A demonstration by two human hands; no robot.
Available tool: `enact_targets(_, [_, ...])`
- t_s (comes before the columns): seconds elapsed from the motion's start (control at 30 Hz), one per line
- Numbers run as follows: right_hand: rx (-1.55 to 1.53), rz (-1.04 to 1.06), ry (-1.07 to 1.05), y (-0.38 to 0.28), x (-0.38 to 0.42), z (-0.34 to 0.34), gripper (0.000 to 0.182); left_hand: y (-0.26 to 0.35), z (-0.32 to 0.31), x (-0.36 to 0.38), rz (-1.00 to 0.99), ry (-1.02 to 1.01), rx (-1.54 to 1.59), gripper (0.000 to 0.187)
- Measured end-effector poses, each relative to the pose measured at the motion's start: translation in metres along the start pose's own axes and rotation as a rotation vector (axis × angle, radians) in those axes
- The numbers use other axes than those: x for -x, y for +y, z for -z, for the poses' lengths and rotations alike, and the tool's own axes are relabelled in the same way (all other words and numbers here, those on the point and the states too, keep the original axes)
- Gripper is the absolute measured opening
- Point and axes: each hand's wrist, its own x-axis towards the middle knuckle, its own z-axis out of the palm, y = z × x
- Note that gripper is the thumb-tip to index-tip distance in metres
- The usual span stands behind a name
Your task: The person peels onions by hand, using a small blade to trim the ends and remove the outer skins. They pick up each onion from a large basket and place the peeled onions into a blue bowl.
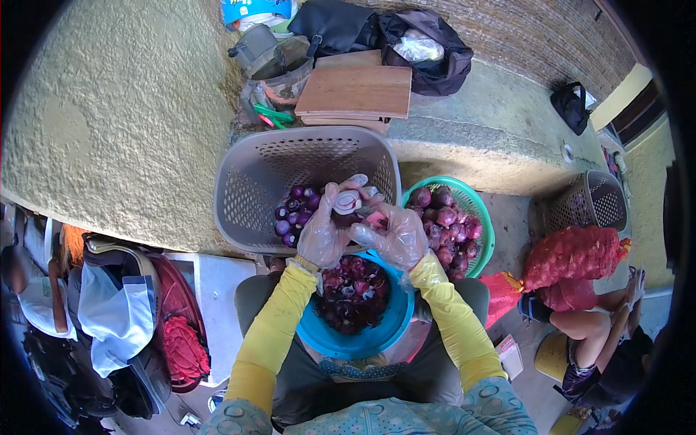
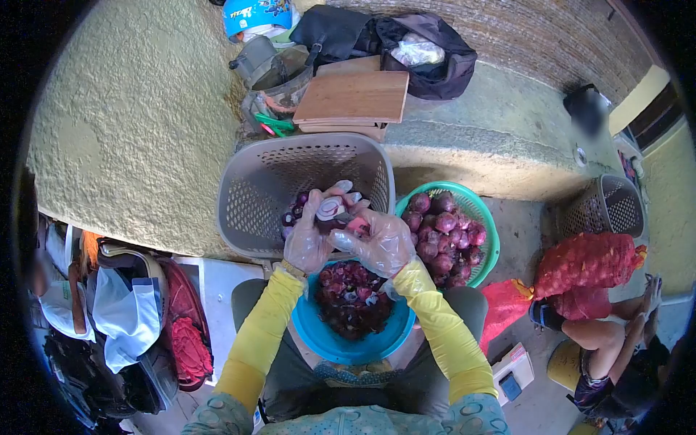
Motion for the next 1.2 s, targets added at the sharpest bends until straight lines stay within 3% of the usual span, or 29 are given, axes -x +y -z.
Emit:
enact_targets(0.1, [0.016, -0.006, 0.02, 0.002, -0.001, 0.0, 0.048, -0.003, 0.005, -0.001, 0.007, -0.069, 0.006, 0.055])
enact_targets(0.53, [0.161, 0.008, 0.068, 0.002, -0.003, 0.0, 0.052, -0.006, 0.005, -0.004, -0.029, -0.019, -0.04, 0.06])
enact_targets(1.2, [0.066, -0.01, 0.022, 0.013, -0.002, -0.004, 0.05, -0.008, 0.008, -0.004, -0.015, 0.004, -0.025, 0.052])
